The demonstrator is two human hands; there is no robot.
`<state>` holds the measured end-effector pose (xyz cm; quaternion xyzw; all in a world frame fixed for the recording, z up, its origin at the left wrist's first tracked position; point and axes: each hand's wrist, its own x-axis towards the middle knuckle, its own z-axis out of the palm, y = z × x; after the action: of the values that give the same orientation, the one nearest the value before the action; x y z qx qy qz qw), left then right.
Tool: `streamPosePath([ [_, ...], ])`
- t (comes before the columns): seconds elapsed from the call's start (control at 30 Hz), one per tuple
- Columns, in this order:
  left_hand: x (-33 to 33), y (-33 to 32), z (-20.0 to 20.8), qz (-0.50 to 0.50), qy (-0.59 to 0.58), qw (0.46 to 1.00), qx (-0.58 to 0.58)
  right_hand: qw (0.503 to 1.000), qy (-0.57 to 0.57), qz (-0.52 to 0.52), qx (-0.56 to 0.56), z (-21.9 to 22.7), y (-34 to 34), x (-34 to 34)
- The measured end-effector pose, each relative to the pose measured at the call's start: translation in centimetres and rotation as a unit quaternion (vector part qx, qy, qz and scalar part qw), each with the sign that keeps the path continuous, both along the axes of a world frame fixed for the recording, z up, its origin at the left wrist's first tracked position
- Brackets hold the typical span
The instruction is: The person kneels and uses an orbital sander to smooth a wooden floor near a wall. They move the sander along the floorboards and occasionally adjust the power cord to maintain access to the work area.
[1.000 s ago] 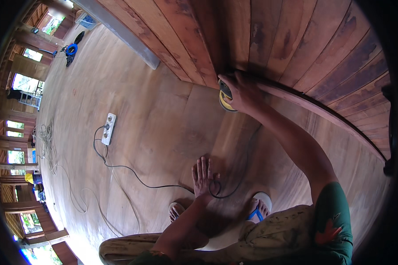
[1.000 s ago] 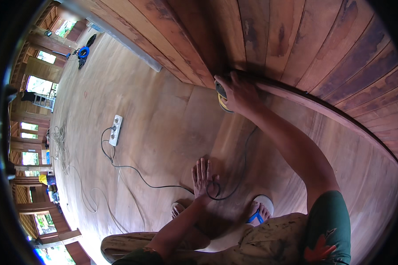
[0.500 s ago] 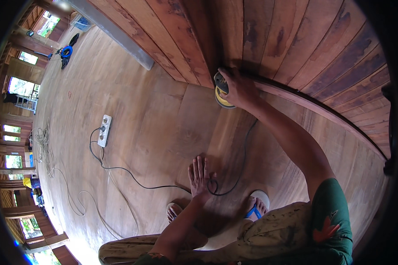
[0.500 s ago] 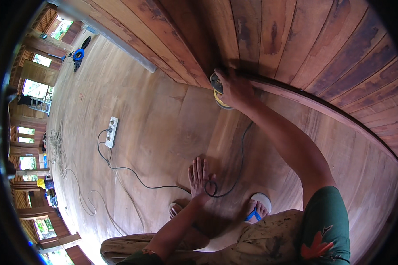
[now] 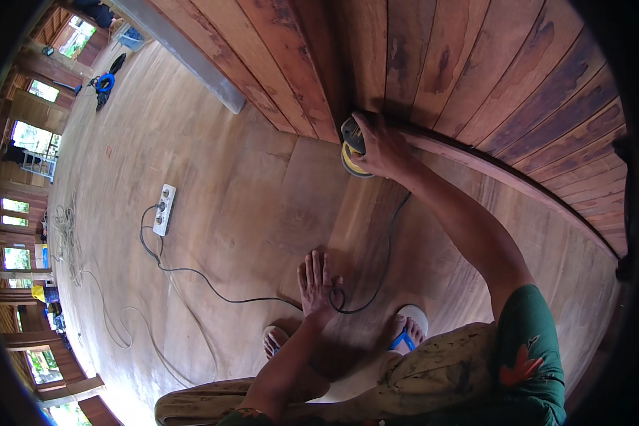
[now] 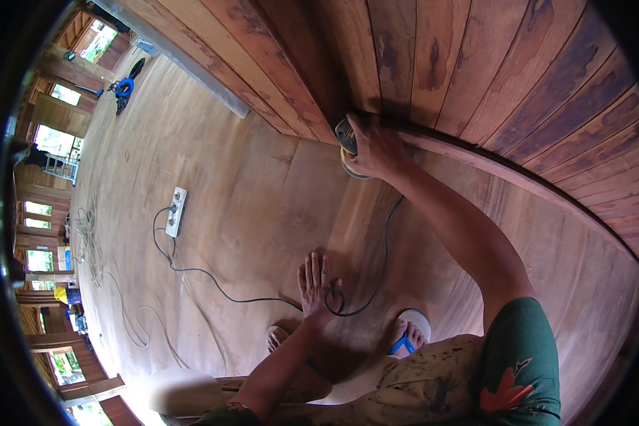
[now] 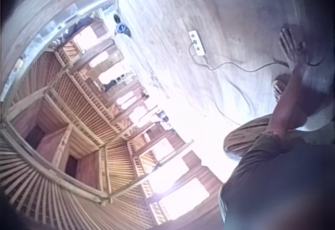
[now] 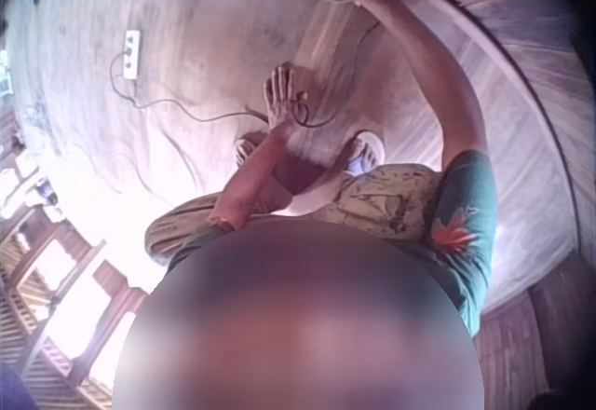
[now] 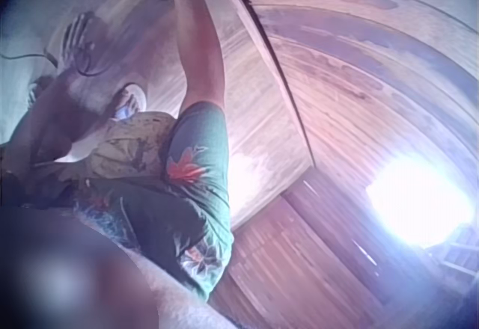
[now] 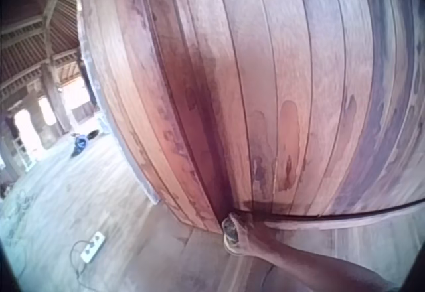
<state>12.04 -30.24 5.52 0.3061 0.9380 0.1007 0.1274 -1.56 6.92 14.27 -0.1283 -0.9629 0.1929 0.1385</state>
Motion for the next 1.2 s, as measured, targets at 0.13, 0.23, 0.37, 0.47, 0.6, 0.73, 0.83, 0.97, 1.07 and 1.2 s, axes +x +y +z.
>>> streamPosePath([
  [0.13,0.0,0.0,-0.1,0.000,0.001,1.000,-0.002,1.000,-0.005,0.011,0.006,-0.4,0.4,0.0],
  [0.23,0.0,-0.1,-0.2,0.000,0.002,1.000,0.002,1.000,0.004,0.011,0.008,-0.4,0.5,-0.1],
  [0.37,-0.1,-0.2,-0.3,-0.007,-0.004,1.000,-0.022,1.000,-0.002,0.010,-0.006,-0.2,0.4,0.2],
  [0.47,0.0,-0.3,-0.5,-0.004,-0.001,1.000,-0.024,1.000,0.001,0.011,0.022,-0.3,0.2,0.4],
  [0.6,0.0,-0.3,-0.6,-0.001,0.008,1.000,-0.004,0.999,0.015,0.011,0.039,-0.7,0.1,0.5],
  [0.73,0.0,-0.2,-0.6,0.001,0.007,1.000,-0.002,0.999,0.010,0.013,0.028,-0.8,-0.1,0.6],
  [0.83,-0.1,-0.1,-0.6,0.001,0.004,1.000,-0.004,0.999,-0.004,0.014,0.030,-0.7,-0.3,0.7],
  [0.97,0.0,-0.1,-0.6,0.008,-0.006,1.000,-0.011,0.999,0.007,0.013,0.037,-0.4,-0.5,0.4],
  [1.07,0.0,-0.1,-0.6,0.009,-0.008,1.000,-0.012,0.999,0.018,0.020,0.033,-0.2,-0.8,0.3],
  [1.2,0.0,-0.3,-0.7,0.003,-0.002,1.000,-0.019,1.000,-0.020,0.019,0.016,0.4,-1.1,0.1],
])
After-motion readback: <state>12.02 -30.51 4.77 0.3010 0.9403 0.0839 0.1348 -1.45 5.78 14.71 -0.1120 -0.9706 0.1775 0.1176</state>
